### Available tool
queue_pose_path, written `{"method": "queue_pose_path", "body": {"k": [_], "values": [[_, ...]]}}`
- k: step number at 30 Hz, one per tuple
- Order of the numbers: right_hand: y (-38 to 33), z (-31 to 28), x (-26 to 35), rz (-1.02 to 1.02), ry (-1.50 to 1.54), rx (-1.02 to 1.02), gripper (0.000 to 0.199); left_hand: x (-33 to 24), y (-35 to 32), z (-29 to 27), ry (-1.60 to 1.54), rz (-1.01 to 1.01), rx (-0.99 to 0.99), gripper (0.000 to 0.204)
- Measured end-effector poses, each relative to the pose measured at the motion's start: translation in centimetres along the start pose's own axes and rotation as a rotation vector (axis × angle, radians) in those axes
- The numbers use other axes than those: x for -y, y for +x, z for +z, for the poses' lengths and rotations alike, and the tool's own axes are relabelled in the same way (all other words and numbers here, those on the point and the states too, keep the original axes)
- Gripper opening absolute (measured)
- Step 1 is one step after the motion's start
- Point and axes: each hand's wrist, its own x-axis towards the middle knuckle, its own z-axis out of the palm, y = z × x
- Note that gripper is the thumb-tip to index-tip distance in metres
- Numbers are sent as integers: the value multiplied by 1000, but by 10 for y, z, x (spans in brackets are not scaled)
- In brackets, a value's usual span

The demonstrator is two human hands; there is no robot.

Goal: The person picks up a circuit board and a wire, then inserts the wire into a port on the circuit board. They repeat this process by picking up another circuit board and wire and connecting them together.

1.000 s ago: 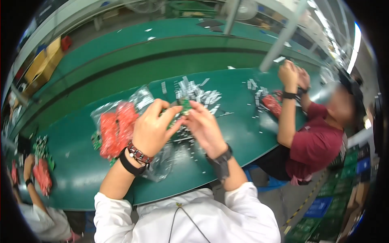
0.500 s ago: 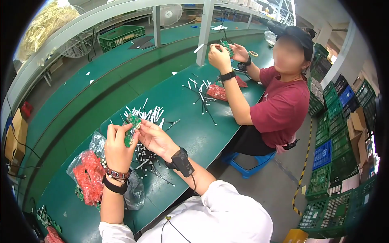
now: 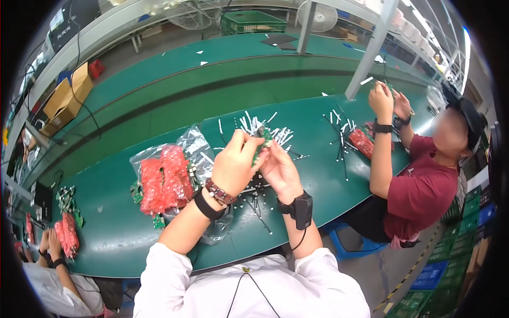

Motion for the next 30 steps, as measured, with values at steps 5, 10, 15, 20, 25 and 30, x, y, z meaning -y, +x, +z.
{"method": "queue_pose_path", "body": {"k": [5, 10, 15, 20, 25, 30], "values": [[0, -2, -6, 5, -2, -14, 17, 0, -3, -3, 3, 7, 4, 27], [1, -1, -8, 34, -29, -96, 16, 9, -2, -19, -39, -40, 11, 26], [4, -18, -2, 20, -229, -142, 15, 36, 0, -77, 50, -115, -3, 27], [5, -3, -18, -35, -766, -228, 13, 49, -16, -149, 196, -282, 159, 31], [-1, 5, -49, -422, -1733, 225, 13, 70, -34, -181, 192, -302, 157, 35], [-5, 8, -62, -614, -2202, 539, 18, 81, -40, -193, 208, -368, 154, 37]]}}
